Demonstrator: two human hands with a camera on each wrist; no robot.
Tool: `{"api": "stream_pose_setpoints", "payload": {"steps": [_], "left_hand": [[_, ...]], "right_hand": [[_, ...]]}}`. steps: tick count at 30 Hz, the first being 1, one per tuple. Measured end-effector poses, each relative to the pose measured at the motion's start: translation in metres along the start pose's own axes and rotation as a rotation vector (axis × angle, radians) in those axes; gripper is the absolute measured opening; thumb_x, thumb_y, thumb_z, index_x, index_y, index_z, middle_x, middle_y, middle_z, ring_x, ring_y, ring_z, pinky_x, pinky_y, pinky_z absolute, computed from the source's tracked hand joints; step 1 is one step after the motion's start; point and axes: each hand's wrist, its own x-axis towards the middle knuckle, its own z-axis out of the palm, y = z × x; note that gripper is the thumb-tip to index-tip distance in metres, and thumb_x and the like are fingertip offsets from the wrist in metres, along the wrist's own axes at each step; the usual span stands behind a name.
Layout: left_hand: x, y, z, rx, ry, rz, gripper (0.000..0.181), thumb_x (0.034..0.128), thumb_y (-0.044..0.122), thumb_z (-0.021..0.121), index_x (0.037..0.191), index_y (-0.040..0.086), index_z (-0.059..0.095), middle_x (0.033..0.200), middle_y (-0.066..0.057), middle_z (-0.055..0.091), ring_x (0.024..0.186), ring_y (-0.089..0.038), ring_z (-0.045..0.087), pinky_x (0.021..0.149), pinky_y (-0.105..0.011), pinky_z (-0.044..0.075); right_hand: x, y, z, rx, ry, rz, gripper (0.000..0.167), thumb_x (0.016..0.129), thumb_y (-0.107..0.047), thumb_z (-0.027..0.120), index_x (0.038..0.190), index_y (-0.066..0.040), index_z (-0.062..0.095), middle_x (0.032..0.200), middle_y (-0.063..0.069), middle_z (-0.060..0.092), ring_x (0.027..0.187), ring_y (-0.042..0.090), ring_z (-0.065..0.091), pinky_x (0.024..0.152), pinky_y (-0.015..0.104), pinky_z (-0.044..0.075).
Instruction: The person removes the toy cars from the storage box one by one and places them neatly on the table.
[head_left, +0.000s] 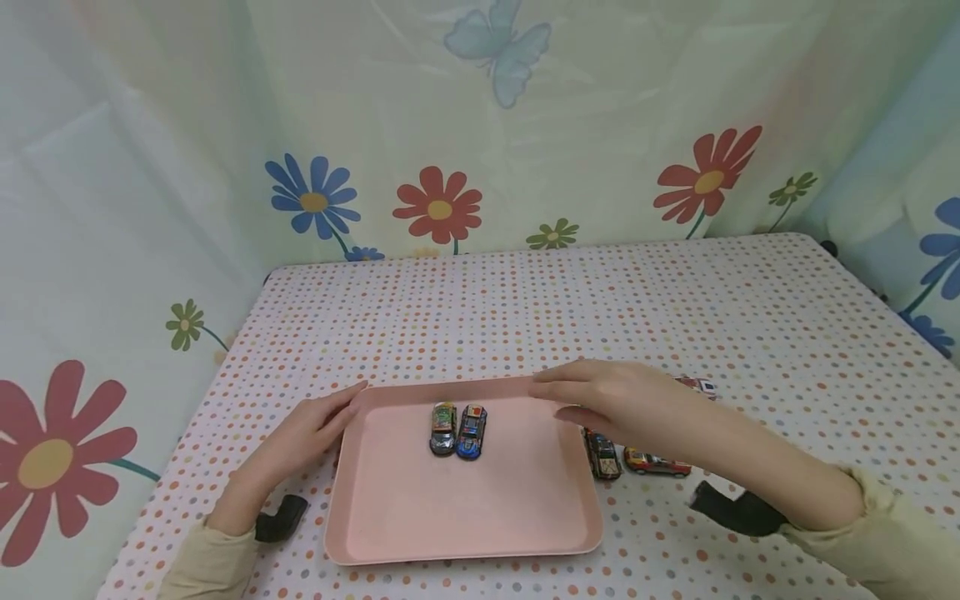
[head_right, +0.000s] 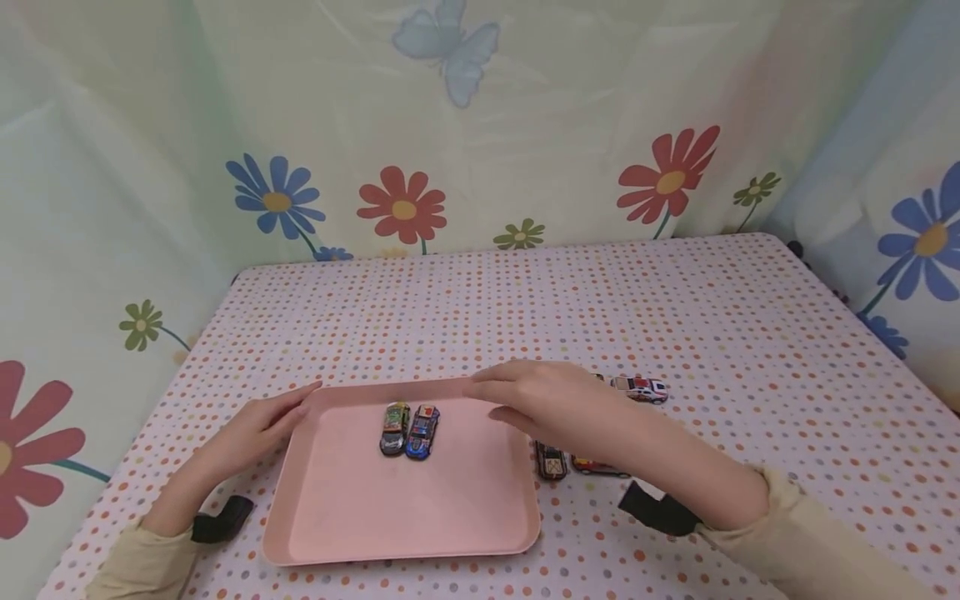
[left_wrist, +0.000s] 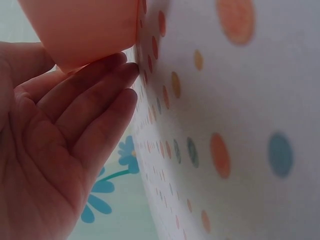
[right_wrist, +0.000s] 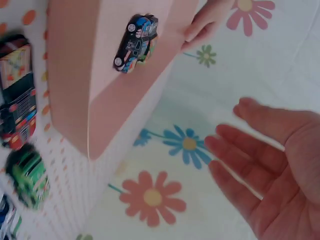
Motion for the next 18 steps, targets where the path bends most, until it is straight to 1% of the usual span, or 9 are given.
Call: {"api": "stream_pose_setpoints", "payload": {"steps": [3,6,8,10,13,15,18], "left_hand": [[-0.002,-0.001,0.000,0.001,0.005,0.002,0.043,0.1011,0.022,0.045,0.138,0.000,0.044,0.133,-0.017,0.049,0.121,-0.032,0.046,0.095,-0.049,0.039],[0.000,-0.001,0.001,0.002,0.005,0.009,0.043,0.1010,0.020,0.046,0.138,0.000,0.044,0.133,-0.017,0.049,0.121,-0.032,0.046,0.095,-0.049,0.039],[0.000,-0.001,0.002,0.003,0.002,0.006,0.043,0.1011,0.021,0.045,0.138,0.000,0.044,0.133,-0.017,0.049,0.121,-0.032,0.046,0.096,-0.049,0.039],[0.000,-0.002,0.002,0.001,-0.002,-0.001,0.043,0.1013,0.022,0.045,0.138,0.000,0.044,0.133,-0.017,0.049,0.121,-0.032,0.046,0.096,-0.049,0.039],[-0.001,-0.002,0.002,0.003,-0.001,-0.010,0.044,0.1014,0.023,0.044,0.138,0.000,0.044,0.132,-0.017,0.050,0.120,-0.032,0.046,0.095,-0.049,0.039],[-0.001,-0.002,0.002,0.006,0.000,-0.012,0.044,0.1014,0.024,0.044,0.138,-0.001,0.044,0.132,-0.018,0.050,0.120,-0.033,0.047,0.095,-0.049,0.039],[-0.001,-0.002,0.001,0.010,0.001,-0.015,0.044,0.1015,0.024,0.044,0.138,0.000,0.044,0.132,-0.017,0.050,0.120,-0.032,0.047,0.095,-0.049,0.039]], "right_hand": [[0.023,0.002,0.014,0.035,-0.047,-0.111,0.039,0.086,-0.011,0.070,0.124,-0.013,0.063,0.121,0.003,0.060,0.106,0.019,0.059,0.078,0.033,0.052],[0.039,0.006,0.032,0.025,-0.090,-0.192,0.038,0.086,-0.010,0.069,0.123,-0.015,0.064,0.122,0.002,0.059,0.106,0.017,0.059,0.078,0.029,0.052],[0.047,0.007,0.045,-0.008,-0.103,-0.257,0.038,0.085,-0.008,0.070,0.122,-0.014,0.065,0.122,0.003,0.059,0.107,0.017,0.058,0.079,0.027,0.051],[0.053,0.006,0.054,-0.066,-0.113,-0.309,0.038,0.085,-0.008,0.071,0.121,-0.015,0.065,0.124,0.003,0.059,0.108,0.016,0.058,0.078,0.026,0.051],[0.060,0.005,0.063,-0.124,-0.150,-0.344,0.040,0.084,-0.009,0.071,0.123,-0.017,0.064,0.128,0.001,0.056,0.113,0.015,0.054,0.081,0.027,0.050],[0.063,0.005,0.066,-0.140,-0.184,-0.351,0.042,0.085,-0.009,0.070,0.125,-0.019,0.063,0.130,0.000,0.055,0.116,0.013,0.051,0.082,0.026,0.049],[0.066,0.007,0.070,-0.143,-0.231,-0.358,0.043,0.086,-0.008,0.069,0.126,-0.019,0.062,0.131,0.000,0.054,0.121,0.014,0.048,0.086,0.025,0.047]]}}
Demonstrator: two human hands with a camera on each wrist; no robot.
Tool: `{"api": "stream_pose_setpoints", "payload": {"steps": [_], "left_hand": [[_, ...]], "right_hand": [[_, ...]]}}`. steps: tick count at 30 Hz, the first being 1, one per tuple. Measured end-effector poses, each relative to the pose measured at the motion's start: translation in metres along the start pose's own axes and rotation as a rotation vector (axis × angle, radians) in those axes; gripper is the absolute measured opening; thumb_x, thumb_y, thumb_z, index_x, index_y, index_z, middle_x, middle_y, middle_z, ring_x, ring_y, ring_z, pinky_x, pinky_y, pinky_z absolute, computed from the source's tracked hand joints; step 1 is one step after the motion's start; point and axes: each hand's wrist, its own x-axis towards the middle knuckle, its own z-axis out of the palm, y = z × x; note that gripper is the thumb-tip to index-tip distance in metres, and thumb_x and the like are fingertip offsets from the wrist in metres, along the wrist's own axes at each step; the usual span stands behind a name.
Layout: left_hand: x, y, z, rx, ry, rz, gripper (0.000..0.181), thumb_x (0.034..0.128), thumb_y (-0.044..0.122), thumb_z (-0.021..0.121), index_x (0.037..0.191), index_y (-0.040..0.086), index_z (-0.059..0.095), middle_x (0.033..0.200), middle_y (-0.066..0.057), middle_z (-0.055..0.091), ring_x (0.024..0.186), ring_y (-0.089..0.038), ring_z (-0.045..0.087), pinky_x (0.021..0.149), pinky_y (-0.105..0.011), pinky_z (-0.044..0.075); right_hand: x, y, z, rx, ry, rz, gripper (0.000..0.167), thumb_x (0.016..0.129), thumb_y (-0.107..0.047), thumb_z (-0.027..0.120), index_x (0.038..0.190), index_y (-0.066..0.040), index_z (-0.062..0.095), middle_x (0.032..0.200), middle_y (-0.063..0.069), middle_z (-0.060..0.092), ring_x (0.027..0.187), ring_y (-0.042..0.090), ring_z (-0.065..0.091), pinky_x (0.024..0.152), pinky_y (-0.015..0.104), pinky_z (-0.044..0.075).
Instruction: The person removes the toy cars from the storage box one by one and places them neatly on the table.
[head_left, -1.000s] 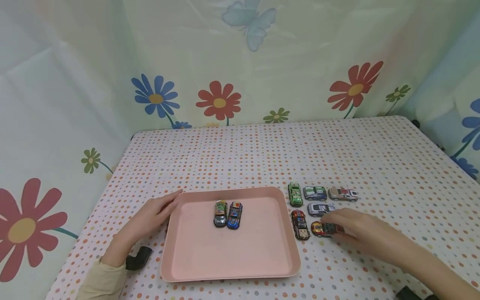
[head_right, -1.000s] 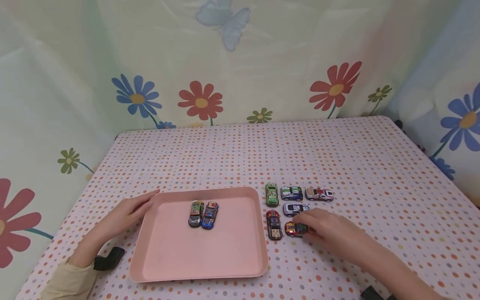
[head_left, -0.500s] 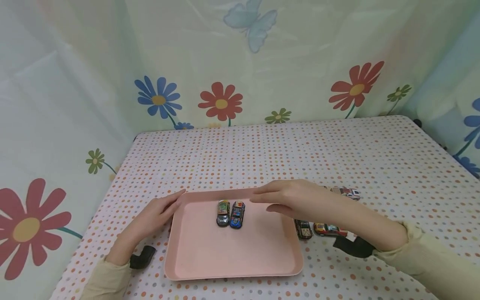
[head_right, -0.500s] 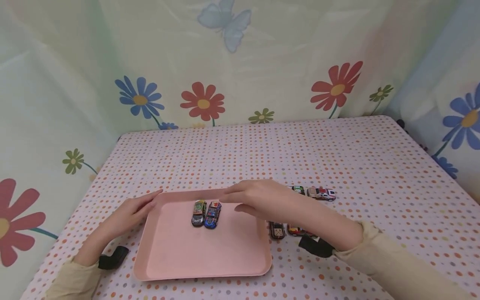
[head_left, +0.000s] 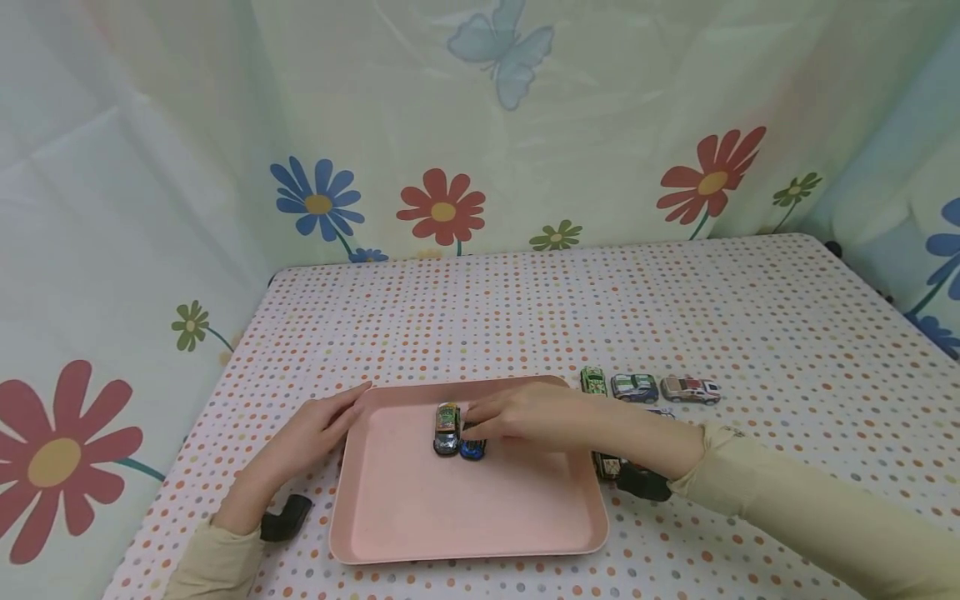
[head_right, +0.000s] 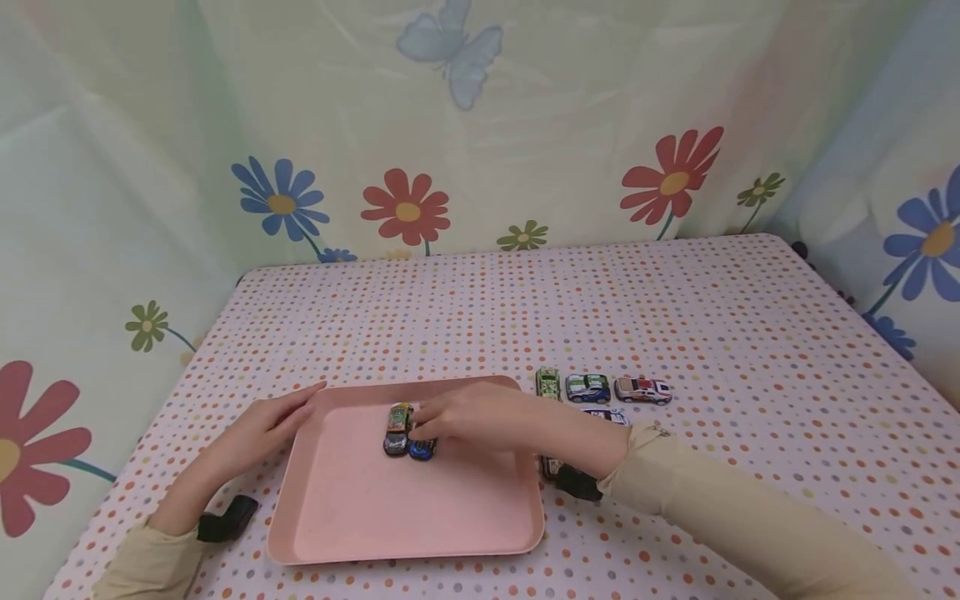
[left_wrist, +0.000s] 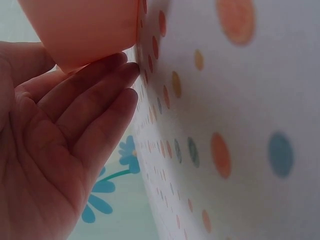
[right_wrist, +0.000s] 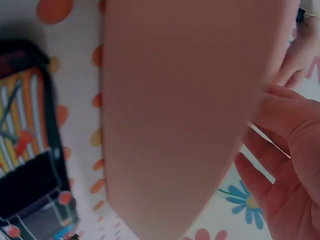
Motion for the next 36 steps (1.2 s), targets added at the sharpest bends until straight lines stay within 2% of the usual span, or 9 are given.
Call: {"api": "stream_pose_setpoints", "payload": {"steps": [4,8,12,17,24,26,29,36], "left_hand": [[0.000,0.001,0.000,0.005,-0.003,-0.005,0.045,0.1016,0.026,0.043,0.139,0.000,0.044,0.133,-0.017,0.049,0.121,-0.033,0.046,0.096,-0.050,0.038],[0.001,0.001,0.000,0.004,-0.006,-0.006,0.045,0.1016,0.026,0.043,0.139,0.000,0.044,0.133,-0.017,0.049,0.121,-0.033,0.045,0.096,-0.050,0.038],[0.001,0.002,0.001,0.021,-0.001,0.002,0.044,0.1015,0.024,0.044,0.138,0.000,0.044,0.131,-0.017,0.051,0.119,-0.033,0.047,0.094,-0.050,0.040],[0.001,0.003,0.001,0.023,0.000,0.002,0.044,0.1014,0.024,0.044,0.139,0.000,0.044,0.131,-0.017,0.051,0.119,-0.033,0.048,0.094,-0.050,0.040],[0.000,0.003,0.000,0.018,0.004,-0.010,0.046,0.1015,0.027,0.044,0.139,0.002,0.044,0.133,-0.017,0.050,0.120,-0.033,0.046,0.095,-0.050,0.039],[-0.001,0.002,0.000,0.023,0.004,-0.011,0.046,0.1015,0.027,0.043,0.139,0.002,0.044,0.133,-0.017,0.049,0.120,-0.032,0.047,0.094,-0.050,0.039],[0.000,0.002,0.000,0.025,0.002,-0.011,0.046,0.1015,0.027,0.043,0.140,0.002,0.043,0.133,-0.017,0.050,0.120,-0.032,0.047,0.094,-0.050,0.040],[-0.001,0.000,0.000,0.019,-0.002,-0.008,0.046,0.1014,0.028,0.043,0.140,0.002,0.043,0.133,-0.017,0.050,0.121,-0.033,0.046,0.094,-0.050,0.039]], "right_hand": [[0.003,0.003,0.005,-0.004,-0.043,-0.005,0.040,0.089,-0.009,0.064,0.127,-0.020,0.062,0.133,0.000,0.053,0.123,0.014,0.045,0.089,0.023,0.045],[0.004,0.003,0.007,-0.006,-0.035,-0.024,0.036,0.090,-0.009,0.061,0.124,-0.020,0.065,0.128,0.001,0.056,0.116,0.012,0.051,0.085,0.020,0.046],[0.004,0.004,0.010,-0.001,0.023,-0.064,0.030,0.089,-0.008,0.063,0.116,-0.019,0.069,0.112,0.000,0.059,0.095,0.007,0.057,0.074,0.014,0.046],[0.004,0.005,0.012,0.025,0.066,-0.057,0.025,0.087,-0.011,0.067,0.109,-0.020,0.073,0.092,-0.006,0.055,0.075,0.005,0.048,0.061,0.010,0.039],[0.007,0.004,0.012,0.018,0.074,-0.063,0.023,0.085,-0.014,0.069,0.108,-0.017,0.073,0.100,-0.005,0.066,0.087,0.010,0.056,0.073,0.014,0.045],[0.009,0.004,0.012,0.022,0.081,-0.066,0.022,0.085,-0.013,0.070,0.107,-0.016,0.073,0.098,-0.006,0.068,0.087,0.010,0.057,0.073,0.014,0.046],[0.011,0.003,0.012,0.072,0.078,-0.034,0.022,0.083,-0.012,0.071,0.105,-0.015,0.074,0.095,-0.008,0.068,0.088,0.007,0.059,0.075,0.014,0.046],[0.009,0.004,0.013,0.240,0.086,0.054,0.025,0.081,-0.010,0.073,0.105,-0.012,0.073,0.099,-0.007,0.069,0.093,0.003,0.061,0.078,0.015,0.047]]}}
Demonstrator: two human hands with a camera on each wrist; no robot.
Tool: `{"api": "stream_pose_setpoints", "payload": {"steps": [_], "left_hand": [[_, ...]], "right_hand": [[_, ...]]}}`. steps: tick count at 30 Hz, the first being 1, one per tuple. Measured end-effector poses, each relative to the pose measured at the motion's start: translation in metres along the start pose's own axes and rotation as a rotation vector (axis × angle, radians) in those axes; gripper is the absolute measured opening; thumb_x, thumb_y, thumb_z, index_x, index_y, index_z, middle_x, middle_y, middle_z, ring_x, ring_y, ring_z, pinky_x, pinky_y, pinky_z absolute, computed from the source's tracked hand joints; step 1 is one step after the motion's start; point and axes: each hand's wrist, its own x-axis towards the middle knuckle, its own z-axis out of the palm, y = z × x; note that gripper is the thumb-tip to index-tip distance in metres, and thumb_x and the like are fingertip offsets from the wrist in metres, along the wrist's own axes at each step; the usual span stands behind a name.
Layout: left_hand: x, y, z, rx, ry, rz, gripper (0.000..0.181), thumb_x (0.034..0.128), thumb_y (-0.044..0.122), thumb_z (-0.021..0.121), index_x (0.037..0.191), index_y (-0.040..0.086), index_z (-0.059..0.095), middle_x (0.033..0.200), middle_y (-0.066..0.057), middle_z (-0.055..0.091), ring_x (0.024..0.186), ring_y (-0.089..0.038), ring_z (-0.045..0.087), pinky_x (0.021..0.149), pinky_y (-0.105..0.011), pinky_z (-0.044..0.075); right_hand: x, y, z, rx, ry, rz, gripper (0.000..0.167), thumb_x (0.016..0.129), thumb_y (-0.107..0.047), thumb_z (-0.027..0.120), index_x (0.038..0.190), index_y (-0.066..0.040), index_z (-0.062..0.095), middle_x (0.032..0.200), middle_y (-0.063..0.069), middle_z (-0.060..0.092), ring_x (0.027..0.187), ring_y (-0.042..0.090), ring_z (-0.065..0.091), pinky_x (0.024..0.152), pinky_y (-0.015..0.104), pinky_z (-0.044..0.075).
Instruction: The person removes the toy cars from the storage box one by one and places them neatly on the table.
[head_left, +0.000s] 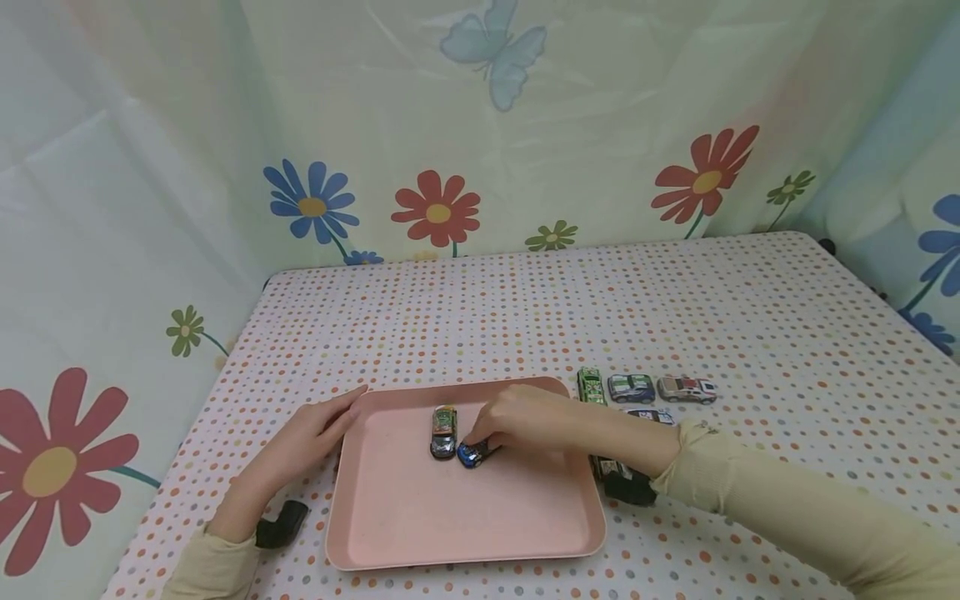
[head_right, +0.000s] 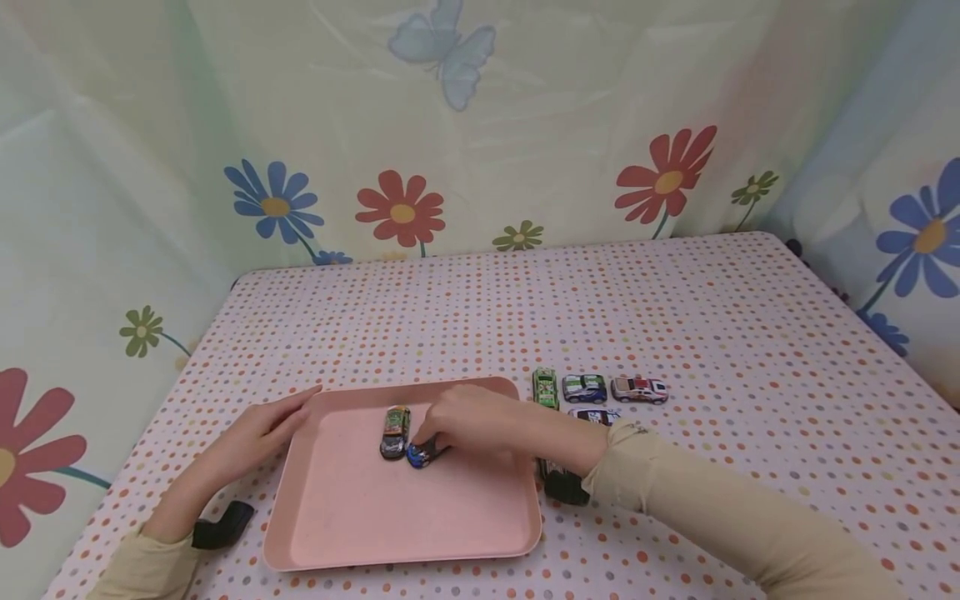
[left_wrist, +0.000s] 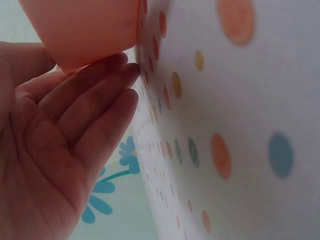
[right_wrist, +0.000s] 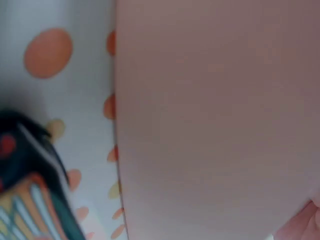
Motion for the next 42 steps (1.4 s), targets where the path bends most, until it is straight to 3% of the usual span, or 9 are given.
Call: {"api": "stream_pose_setpoints", "payload": {"steps": [6,11,16,21,25,33,42], "left_hand": [[0.001,0.001,0.002,-0.004,0.000,0.013,0.045,0.1014,0.026,0.044,0.139,0.001,0.043,0.134,-0.017,0.049,0.121,-0.032,0.046,0.095,-0.050,0.039],[0.001,0.002,0.002,-0.004,0.000,0.015,0.046,0.1014,0.027,0.044,0.140,0.002,0.043,0.134,-0.017,0.048,0.121,-0.033,0.046,0.095,-0.050,0.039],[0.002,0.002,0.002,-0.005,-0.003,0.013,0.046,0.1013,0.028,0.044,0.140,0.003,0.043,0.135,-0.016,0.048,0.122,-0.032,0.045,0.095,-0.049,0.039],[0.000,0.002,0.001,-0.011,-0.007,-0.002,0.046,0.1013,0.027,0.044,0.140,0.003,0.043,0.136,-0.015,0.047,0.123,-0.032,0.044,0.096,-0.050,0.038],[-0.001,0.002,0.001,-0.019,-0.009,-0.004,0.045,0.1013,0.026,0.044,0.140,0.003,0.043,0.137,-0.015,0.046,0.124,-0.032,0.043,0.096,-0.050,0.037],[-0.002,0.004,-0.001,-0.016,-0.004,-0.009,0.046,0.1015,0.027,0.043,0.140,0.003,0.043,0.137,-0.015,0.045,0.124,-0.032,0.042,0.097,-0.051,0.036],[-0.001,0.003,-0.001,-0.018,-0.003,-0.010,0.046,0.1012,0.027,0.044,0.140,0.003,0.043,0.136,-0.015,0.046,0.123,-0.034,0.043,0.096,-0.052,0.038]], "right_hand": [[-0.015,-0.001,-0.019,0.102,0.088,0.137,0.026,0.082,-0.004,0.071,0.107,-0.010,0.073,0.099,-0.003,0.069,0.091,0.008,0.063,0.077,0.019,0.049],[-0.043,0.003,-0.041,0.076,0.199,0.185,0.028,0.081,-0.001,0.072,0.109,-0.008,0.072,0.099,0.000,0.069,0.092,0.013,0.064,0.076,0.025,0.051],[-0.090,0.011,-0.050,0.004,0.305,0.238,0.031,0.076,0.001,0.075,0.106,-0.007,0.072,0.099,0.003,0.069,0.089,0.017,0.066,0.071,0.028,0.054],[-0.141,0.013,-0.045,-0.002,0.350,0.400,0.036,0.074,0.000,0.077,0.109,-0.011,0.072,0.102,-0.002,0.069,0.090,0.014,0.065,0.072,0.028,0.053],[-0.176,0.014,-0.038,-0.051,0.384,0.477,0.039,0.070,0.000,0.079,0.107,-0.011,0.072,0.100,-0.001,0.069,0.089,0.016,0.065,0.071,0.032,0.054],[-0.225,0.019,-0.026,-0.139,0.361,0.626,0.039,0.066,0.004,0.079,0.102,-0.009,0.073,0.095,0.007,0.070,0.083,0.027,0.066,0.066,0.038,0.054],[-0.240,0.023,-0.016,-0.131,0.271,0.669,0.036,0.069,0.003,0.078,0.102,-0.007,0.072,0.097,0.010,0.069,0.086,0.030,0.065,0.067,0.040,0.054]]}}
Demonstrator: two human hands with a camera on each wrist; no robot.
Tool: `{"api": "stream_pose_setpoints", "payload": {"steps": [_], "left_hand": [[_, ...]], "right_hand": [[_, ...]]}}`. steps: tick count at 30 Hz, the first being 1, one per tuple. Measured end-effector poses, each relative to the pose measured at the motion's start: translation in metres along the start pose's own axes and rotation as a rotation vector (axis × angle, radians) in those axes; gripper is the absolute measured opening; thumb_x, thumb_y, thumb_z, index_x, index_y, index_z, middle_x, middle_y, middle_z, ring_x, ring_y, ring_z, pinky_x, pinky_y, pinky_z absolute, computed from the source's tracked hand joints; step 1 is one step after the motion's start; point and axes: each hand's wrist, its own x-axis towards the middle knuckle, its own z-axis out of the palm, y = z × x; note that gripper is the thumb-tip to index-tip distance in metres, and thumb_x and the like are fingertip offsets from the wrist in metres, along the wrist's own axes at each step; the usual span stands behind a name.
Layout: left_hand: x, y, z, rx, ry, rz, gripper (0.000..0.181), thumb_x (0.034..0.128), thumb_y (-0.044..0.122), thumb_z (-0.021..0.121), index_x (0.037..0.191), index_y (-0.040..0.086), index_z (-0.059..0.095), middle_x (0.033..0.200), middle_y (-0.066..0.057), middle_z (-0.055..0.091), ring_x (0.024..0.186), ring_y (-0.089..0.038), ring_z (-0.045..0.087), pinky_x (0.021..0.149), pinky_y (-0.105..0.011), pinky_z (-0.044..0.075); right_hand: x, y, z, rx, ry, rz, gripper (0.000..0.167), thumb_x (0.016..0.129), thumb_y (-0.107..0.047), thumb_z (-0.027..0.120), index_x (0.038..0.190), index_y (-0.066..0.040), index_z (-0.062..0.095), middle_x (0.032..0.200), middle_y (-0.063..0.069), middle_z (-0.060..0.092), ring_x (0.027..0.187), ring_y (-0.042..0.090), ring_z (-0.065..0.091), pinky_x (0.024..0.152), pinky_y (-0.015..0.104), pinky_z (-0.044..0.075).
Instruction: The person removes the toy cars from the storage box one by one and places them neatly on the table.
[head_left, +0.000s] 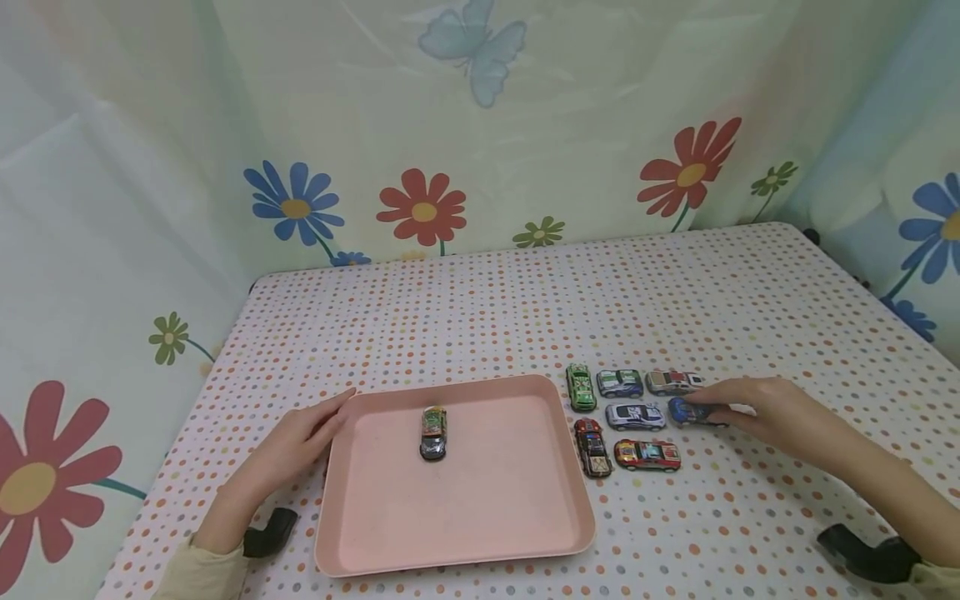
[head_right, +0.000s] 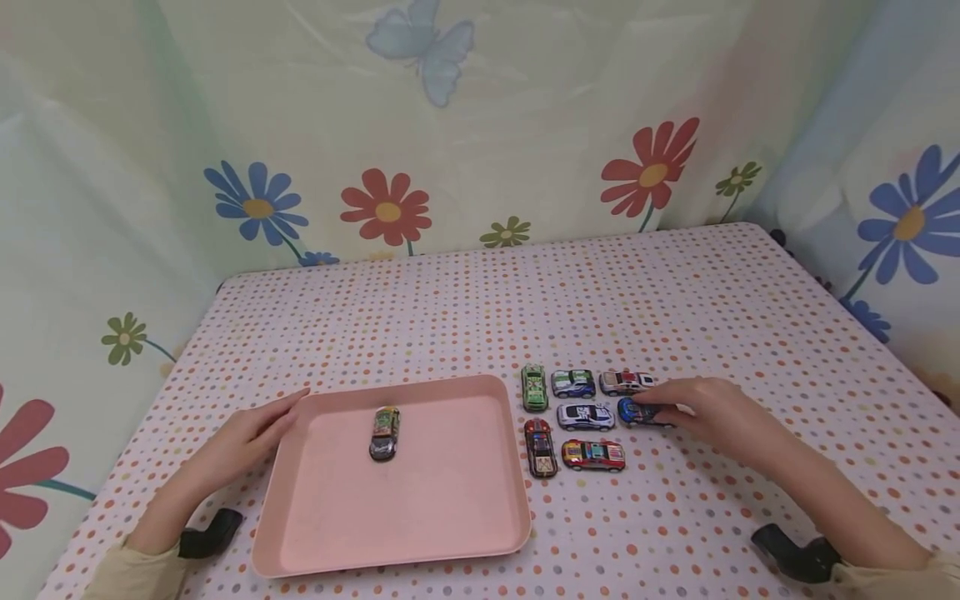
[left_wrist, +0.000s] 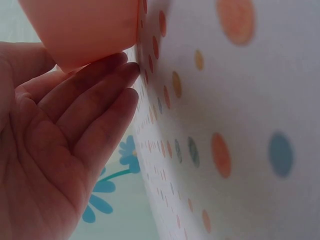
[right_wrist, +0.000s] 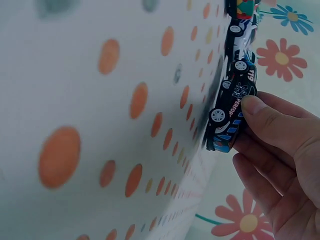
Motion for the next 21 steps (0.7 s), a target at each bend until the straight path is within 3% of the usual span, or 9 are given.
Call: {"api": "stream_pose_setpoints", "payload": {"steps": [13,17,21], "left_hand": [[0.000,-0.005,0.002,-0.007,0.000,-0.003,0.046,0.1011,0.028,0.044,0.140,0.003,0.043,0.137,-0.015,0.045,0.124,-0.032,0.042,0.097,-0.050,0.037],[-0.001,-0.003,0.001,-0.008,0.002,0.004,0.046,0.1010,0.027,0.045,0.140,0.004,0.043,0.136,-0.015,0.046,0.124,-0.031,0.043,0.096,-0.050,0.038],[-0.001,-0.002,0.001,-0.009,0.004,0.012,0.045,0.1009,0.026,0.045,0.140,0.003,0.043,0.136,-0.015,0.047,0.123,-0.032,0.043,0.096,-0.050,0.038]], "right_hand": [[0.008,-0.008,0.006,-0.035,-0.094,0.095,0.028,0.072,-0.002,0.079,0.097,-0.008,0.069,0.091,0.011,0.068,0.081,0.029,0.065,0.066,0.043,0.053],[0.010,-0.013,0.000,-0.076,-0.070,0.065,0.026,0.070,-0.003,0.080,0.094,-0.007,0.069,0.088,0.009,0.068,0.080,0.028,0.065,0.065,0.042,0.053],[0.024,-0.030,-0.018,-0.096,-0.002,-0.028,0.026,0.071,-0.006,0.080,0.095,-0.007,0.070,0.091,0.008,0.068,0.082,0.027,0.066,0.064,0.042,0.053]]}}
